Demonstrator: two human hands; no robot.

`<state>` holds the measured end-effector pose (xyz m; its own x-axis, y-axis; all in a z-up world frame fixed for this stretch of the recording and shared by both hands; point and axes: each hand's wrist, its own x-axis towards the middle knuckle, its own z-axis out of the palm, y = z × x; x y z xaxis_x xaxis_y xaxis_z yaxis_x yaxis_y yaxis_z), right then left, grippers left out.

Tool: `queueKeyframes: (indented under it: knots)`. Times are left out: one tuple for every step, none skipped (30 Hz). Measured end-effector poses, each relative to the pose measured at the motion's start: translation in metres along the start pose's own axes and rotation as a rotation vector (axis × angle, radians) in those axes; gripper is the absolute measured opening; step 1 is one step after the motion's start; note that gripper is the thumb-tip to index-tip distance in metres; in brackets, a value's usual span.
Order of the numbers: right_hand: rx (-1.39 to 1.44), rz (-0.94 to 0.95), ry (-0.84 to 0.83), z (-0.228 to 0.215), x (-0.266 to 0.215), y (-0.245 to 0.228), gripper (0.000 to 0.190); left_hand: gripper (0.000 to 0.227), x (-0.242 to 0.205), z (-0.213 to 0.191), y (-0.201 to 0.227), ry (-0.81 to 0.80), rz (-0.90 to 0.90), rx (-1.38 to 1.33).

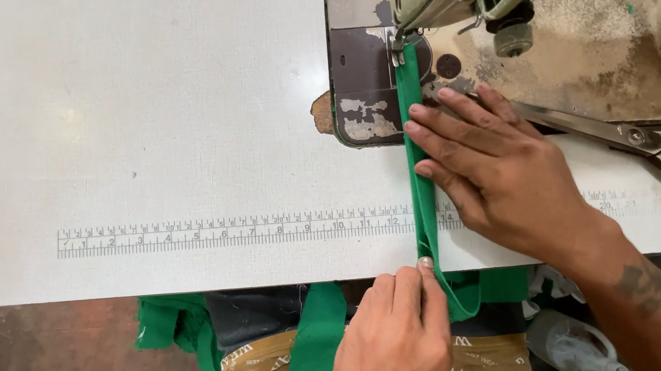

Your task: The person is folding the edges of a green fabric strip and feeding it through an industrial sewing machine to create a finished strap or trim.

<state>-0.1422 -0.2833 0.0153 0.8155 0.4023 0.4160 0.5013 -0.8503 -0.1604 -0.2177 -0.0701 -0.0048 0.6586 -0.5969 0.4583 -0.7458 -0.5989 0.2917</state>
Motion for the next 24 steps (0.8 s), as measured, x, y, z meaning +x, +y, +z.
queueKeyframes:
  knots:
    - [-0.006,0.021,0.035,-0.003,-0.004,-0.005,0.041,0.013,0.002,0.000,0.000,0.020,-0.007,0.028]
    - [-0.013,0.043,0.072,-0.005,-0.007,-0.009,0.041,0.011,0.003,0.000,0.000,0.039,-0.012,0.056]
    - [-0.013,0.044,0.072,-0.011,-0.009,-0.024,0.041,0.011,0.003,0.001,-0.001,0.038,-0.011,0.056]
    - [0.052,0.244,0.031,-0.018,-0.012,-0.037,0.045,0.016,0.001,0.002,0.001,0.043,-0.021,0.058]
    - [0.116,0.444,-0.014,-0.025,-0.015,-0.051,0.052,0.022,0.000,0.004,0.002,0.048,-0.031,0.060]
    - [0.119,0.450,-0.018,-0.015,-0.013,-0.052,0.052,0.022,0.001,0.001,0.002,0.041,-0.031,0.056]
    - [0.098,0.553,-0.110,-0.006,-0.012,-0.052,0.052,0.020,0.003,-0.001,0.002,0.031,-0.027,0.058]
    - [0.071,0.659,-0.193,0.003,-0.010,-0.051,0.052,0.019,0.006,-0.003,0.001,0.024,-0.012,0.058]
    - [0.068,0.669,-0.188,0.001,-0.012,-0.051,0.052,0.019,0.004,-0.002,0.002,0.022,-0.002,0.054]
    - [0.115,0.697,-0.177,0.000,-0.012,-0.051,0.038,0.018,0.003,0.000,0.001,0.016,-0.014,0.035]
    - [0.161,0.724,-0.165,-0.001,-0.010,-0.052,0.025,0.019,0.001,0.001,0.000,0.011,-0.026,0.016]
    - [0.166,0.719,-0.167,0.000,-0.013,-0.053,0.025,0.019,0.001,0.000,-0.001,0.011,-0.031,0.021]
    - [0.144,0.718,-0.151,0.000,-0.015,-0.054,0.024,0.020,0.000,0.000,-0.002,-0.025,-0.034,-0.019]
    - [0.121,0.717,-0.132,0.000,-0.017,-0.054,0.023,0.022,0.000,0.000,-0.003,-0.058,-0.034,-0.059]
    - [0.123,0.712,-0.130,-0.003,-0.013,-0.054,0.023,0.022,0.002,-0.001,-0.003,-0.056,-0.037,-0.054]
    - [0.034,0.563,-0.107,-0.008,-0.009,-0.053,0.045,0.016,0.004,0.000,-0.002,-0.010,-0.029,0.006]
    - [-0.054,0.412,-0.083,-0.013,-0.006,-0.051,0.069,0.013,0.006,0.000,-0.001,0.035,-0.021,0.067]
    - [-0.052,0.412,-0.085,-0.012,-0.003,-0.049,0.069,0.013,0.005,0.000,0.000,0.034,-0.023,0.066]
    - [-0.170,0.319,-0.113,-0.011,0.001,-0.046,0.061,0.013,0.005,-0.001,0.001,0.023,-0.026,0.067]
    - [-0.289,0.228,-0.135,-0.011,0.005,-0.043,0.055,0.013,0.006,-0.001,0.001,0.013,-0.022,0.068]
    - [-0.291,0.231,-0.133,-0.010,0.004,-0.043,0.055,0.013,0.006,-0.002,0.002,0.014,-0.018,0.068]
    - [-0.329,0.188,-0.096,-0.009,0.004,-0.042,0.047,0.011,0.008,-0.002,0.002,0.046,-0.034,0.077]
    - [-0.366,0.146,-0.059,-0.007,0.004,-0.041,0.040,0.014,0.009,-0.002,0.002,0.079,-0.051,0.086]
    - [-0.366,0.143,-0.060,-0.007,0.005,-0.041,0.040,0.014,0.008,-0.001,0.002,0.081,-0.054,0.086]
